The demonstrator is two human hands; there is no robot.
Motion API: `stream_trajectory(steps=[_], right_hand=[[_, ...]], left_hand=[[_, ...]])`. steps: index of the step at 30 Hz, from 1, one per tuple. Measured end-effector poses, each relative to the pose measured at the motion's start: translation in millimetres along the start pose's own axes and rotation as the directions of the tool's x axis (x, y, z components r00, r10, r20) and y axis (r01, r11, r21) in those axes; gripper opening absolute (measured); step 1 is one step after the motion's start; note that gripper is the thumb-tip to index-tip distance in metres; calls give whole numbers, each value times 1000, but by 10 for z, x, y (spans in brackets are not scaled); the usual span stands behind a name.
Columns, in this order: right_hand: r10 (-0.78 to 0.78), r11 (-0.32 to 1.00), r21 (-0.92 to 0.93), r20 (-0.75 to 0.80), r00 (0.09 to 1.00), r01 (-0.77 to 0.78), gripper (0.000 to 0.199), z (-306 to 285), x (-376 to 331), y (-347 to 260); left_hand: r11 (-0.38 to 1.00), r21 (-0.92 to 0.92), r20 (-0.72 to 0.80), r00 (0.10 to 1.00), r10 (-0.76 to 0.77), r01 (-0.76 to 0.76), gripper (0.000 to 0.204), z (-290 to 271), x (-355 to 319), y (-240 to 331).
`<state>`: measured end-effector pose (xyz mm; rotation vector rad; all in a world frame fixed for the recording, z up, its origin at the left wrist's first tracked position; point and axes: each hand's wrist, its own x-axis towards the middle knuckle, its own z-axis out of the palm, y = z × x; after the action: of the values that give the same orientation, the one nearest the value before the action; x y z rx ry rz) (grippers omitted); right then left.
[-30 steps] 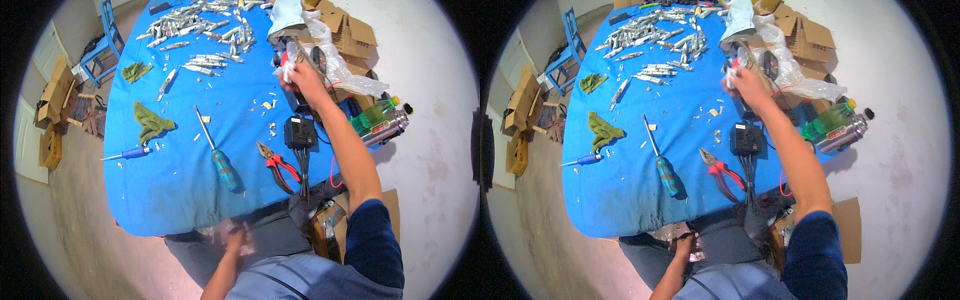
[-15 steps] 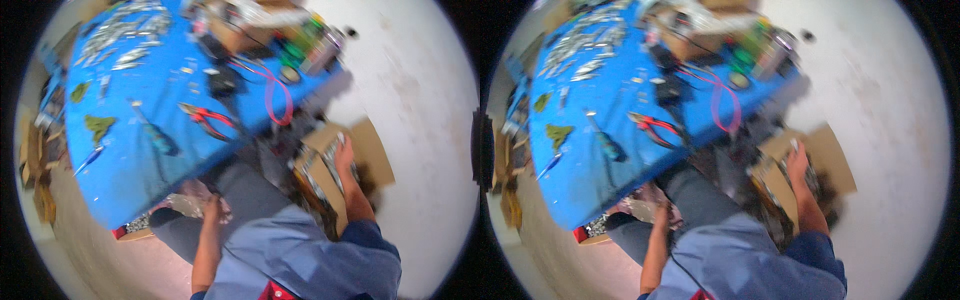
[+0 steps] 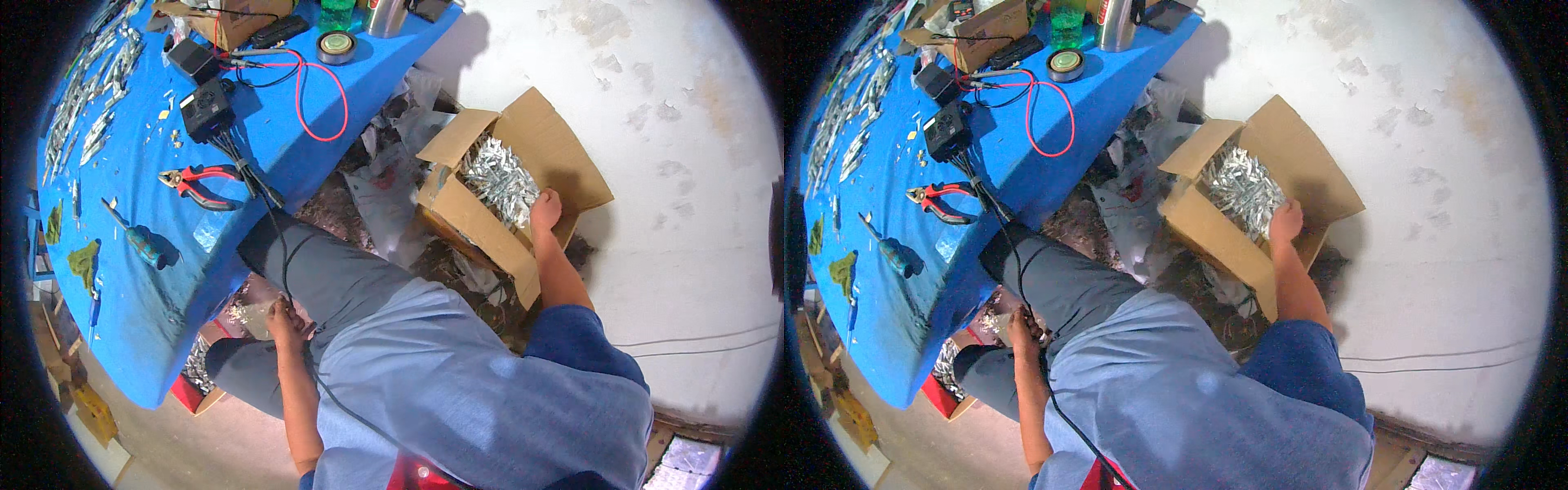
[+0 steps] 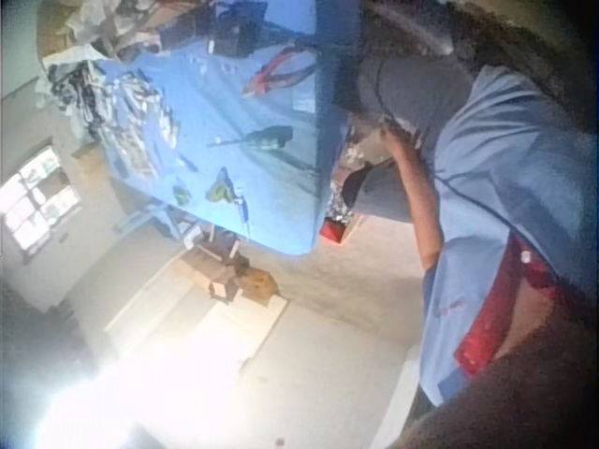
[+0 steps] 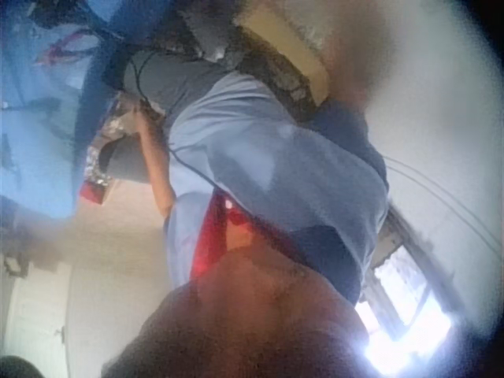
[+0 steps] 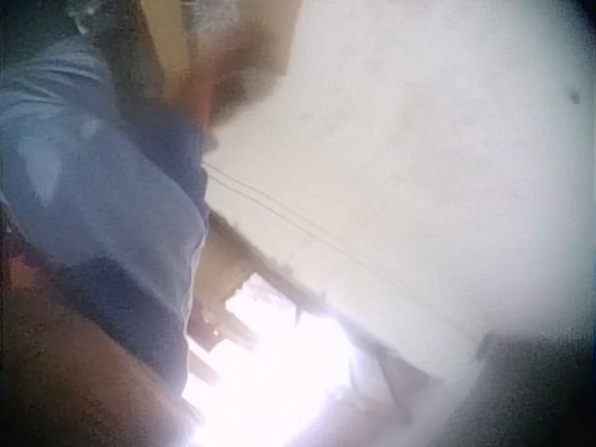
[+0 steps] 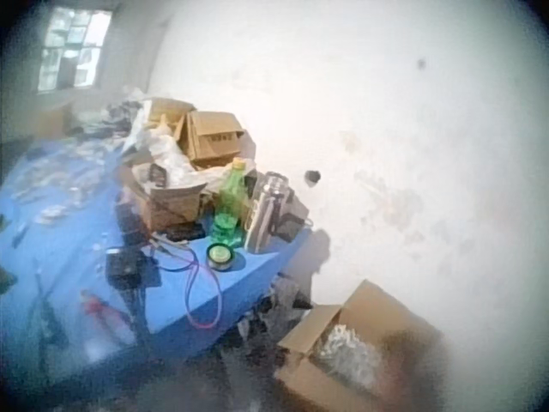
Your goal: The person assembles small metal components using a screwdriver and pliers, picking them from a cardboard box and placing them on their lap while sitting on the floor.
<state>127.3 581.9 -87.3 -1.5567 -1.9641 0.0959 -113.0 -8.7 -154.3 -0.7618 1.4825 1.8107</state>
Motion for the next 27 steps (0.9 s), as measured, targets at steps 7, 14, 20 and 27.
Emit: stream_trajectory(steps=[7, 14, 20, 27], right_hand=[[-382, 871, 436, 313, 870, 225, 25, 79, -970, -1218], [-801, 441, 837, 205, 562, 323, 18, -246, -1675, -3226], [-965, -34, 873, -155, 212, 486, 14, -888, -2057, -4590], [-968, -247, 891, -207, -143, 380, 14, -998, -2666, -5415]], left_hand=[[962, -176, -243, 956, 164, -210, 18, -40, -341, 31], [869, -50, -383, 813, 438, -492, 28, -579, -682, 636], [759, 82, -463, 650, 603, -646, 29, -978, -1247, 1521], [469, 500, -363, 315, 877, -728, 36, -1236, -1163, 2484]])
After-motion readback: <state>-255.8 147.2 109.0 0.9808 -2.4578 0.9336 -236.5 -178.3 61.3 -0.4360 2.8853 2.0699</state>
